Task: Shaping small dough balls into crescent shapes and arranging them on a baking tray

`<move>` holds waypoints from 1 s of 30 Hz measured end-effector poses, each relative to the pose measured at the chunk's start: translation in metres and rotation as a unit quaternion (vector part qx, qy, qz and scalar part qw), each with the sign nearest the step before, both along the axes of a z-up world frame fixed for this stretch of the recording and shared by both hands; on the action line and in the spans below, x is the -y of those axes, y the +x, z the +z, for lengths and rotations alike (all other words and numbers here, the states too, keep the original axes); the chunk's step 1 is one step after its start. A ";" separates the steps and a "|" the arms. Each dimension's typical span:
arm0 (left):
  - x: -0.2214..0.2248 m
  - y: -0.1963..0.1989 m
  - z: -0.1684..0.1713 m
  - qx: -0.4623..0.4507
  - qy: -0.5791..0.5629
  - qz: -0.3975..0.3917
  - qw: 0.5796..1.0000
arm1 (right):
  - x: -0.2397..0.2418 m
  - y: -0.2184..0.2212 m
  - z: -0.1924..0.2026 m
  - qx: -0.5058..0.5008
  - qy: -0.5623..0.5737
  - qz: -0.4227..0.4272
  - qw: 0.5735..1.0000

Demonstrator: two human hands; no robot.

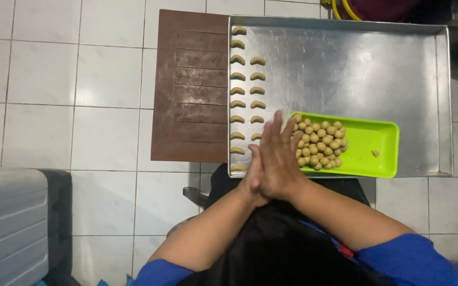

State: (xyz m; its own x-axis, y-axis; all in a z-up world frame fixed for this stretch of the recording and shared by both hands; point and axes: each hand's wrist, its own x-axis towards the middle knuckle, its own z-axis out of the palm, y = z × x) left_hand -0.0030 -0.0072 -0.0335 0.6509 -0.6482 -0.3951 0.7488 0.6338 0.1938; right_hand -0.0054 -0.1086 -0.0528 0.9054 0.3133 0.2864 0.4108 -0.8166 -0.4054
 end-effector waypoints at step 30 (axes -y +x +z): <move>-0.016 0.002 0.015 0.046 -0.034 0.007 0.998 | 0.013 -0.006 -0.013 -0.130 0.005 -0.029 0.991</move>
State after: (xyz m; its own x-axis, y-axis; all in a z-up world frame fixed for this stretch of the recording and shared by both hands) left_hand -0.0006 0.0088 -0.0181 0.6921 -0.6620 -0.2877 0.7204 0.6586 0.2174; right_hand -0.0112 -0.1221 -0.0661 0.9656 0.2562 0.0440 0.2434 -0.8317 -0.4990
